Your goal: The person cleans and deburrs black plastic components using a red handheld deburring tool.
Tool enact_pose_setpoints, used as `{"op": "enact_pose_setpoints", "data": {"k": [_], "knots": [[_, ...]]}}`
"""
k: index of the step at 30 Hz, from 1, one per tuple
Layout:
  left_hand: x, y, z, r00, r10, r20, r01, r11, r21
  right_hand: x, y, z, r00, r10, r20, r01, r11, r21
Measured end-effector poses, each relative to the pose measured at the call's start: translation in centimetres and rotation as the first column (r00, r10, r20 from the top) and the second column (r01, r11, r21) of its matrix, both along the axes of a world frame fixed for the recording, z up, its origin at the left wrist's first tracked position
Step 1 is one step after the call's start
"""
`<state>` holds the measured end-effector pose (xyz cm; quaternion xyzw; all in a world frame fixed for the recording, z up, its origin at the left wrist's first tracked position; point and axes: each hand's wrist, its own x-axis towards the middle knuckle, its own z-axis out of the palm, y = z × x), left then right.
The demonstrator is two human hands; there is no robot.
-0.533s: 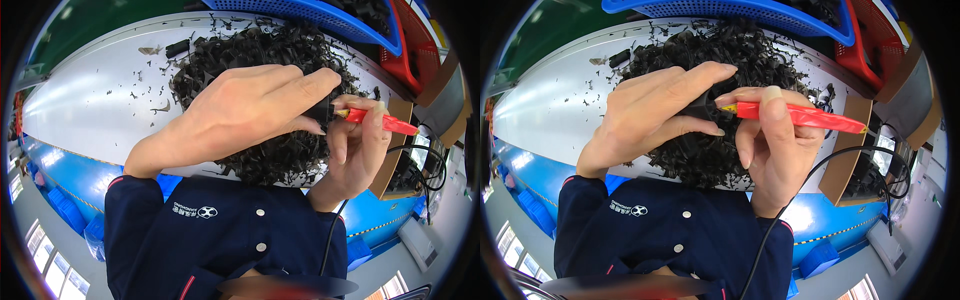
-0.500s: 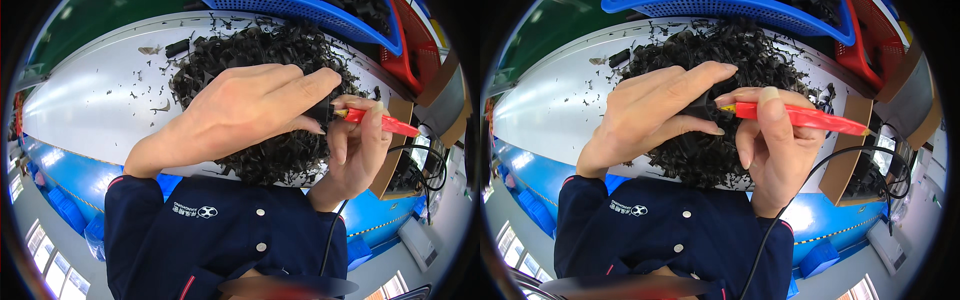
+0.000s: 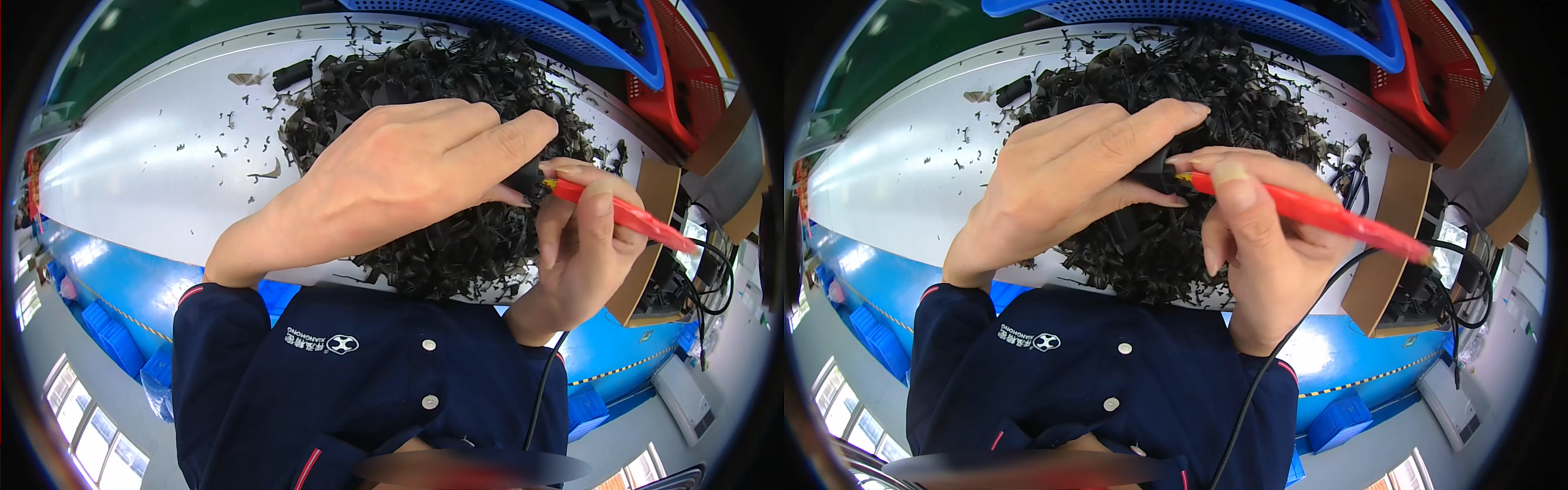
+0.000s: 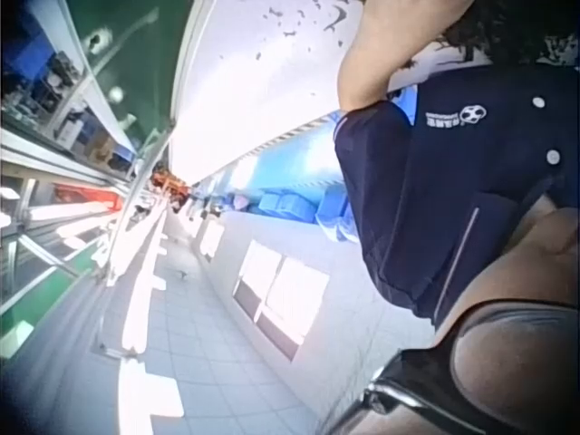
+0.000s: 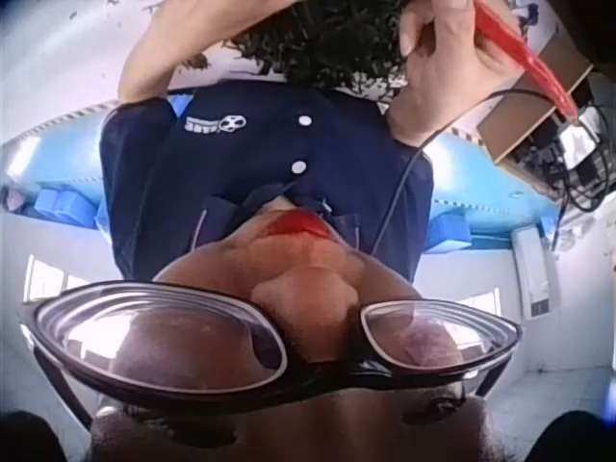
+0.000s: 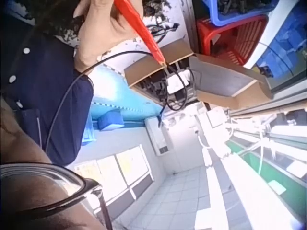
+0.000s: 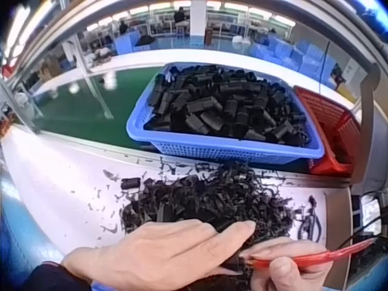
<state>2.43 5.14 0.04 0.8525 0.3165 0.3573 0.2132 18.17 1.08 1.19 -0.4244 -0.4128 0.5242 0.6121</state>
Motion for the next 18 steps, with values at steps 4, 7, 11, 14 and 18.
{"op": "enact_pose_setpoints", "data": {"k": [4,7,11,14,18], "knots": [[0.0,-0.1,0.0,1.000,0.016,0.023,-0.015,1.000,-0.022,-0.3,-0.1,-0.5,0.931,-0.133,0.340,0.047,0.968,0.247],[0.1,-0.1,-0.3,0.999,0.018,0.038,-0.016,0.999,-0.045,-0.6,-0.1,-1.8,0.825,-0.291,0.484,0.055,0.895,0.444],[0.2,0.0,0.5,0.996,-0.007,0.091,0.022,0.986,-0.166,0.0,0.3,-1.8,0.829,-0.411,0.379,0.191,0.845,0.499],[-0.7,-0.1,0.9,0.875,0.036,0.483,0.347,0.649,-0.677,0.2,1.2,-2.8,0.932,-0.340,0.129,0.278,0.895,0.347],[-1.1,1.5,0.2,0.894,-0.031,0.448,0.183,0.937,-0.299,1.4,1.2,-3.7,0.964,-0.265,-0.018,0.261,0.933,0.249]]}}
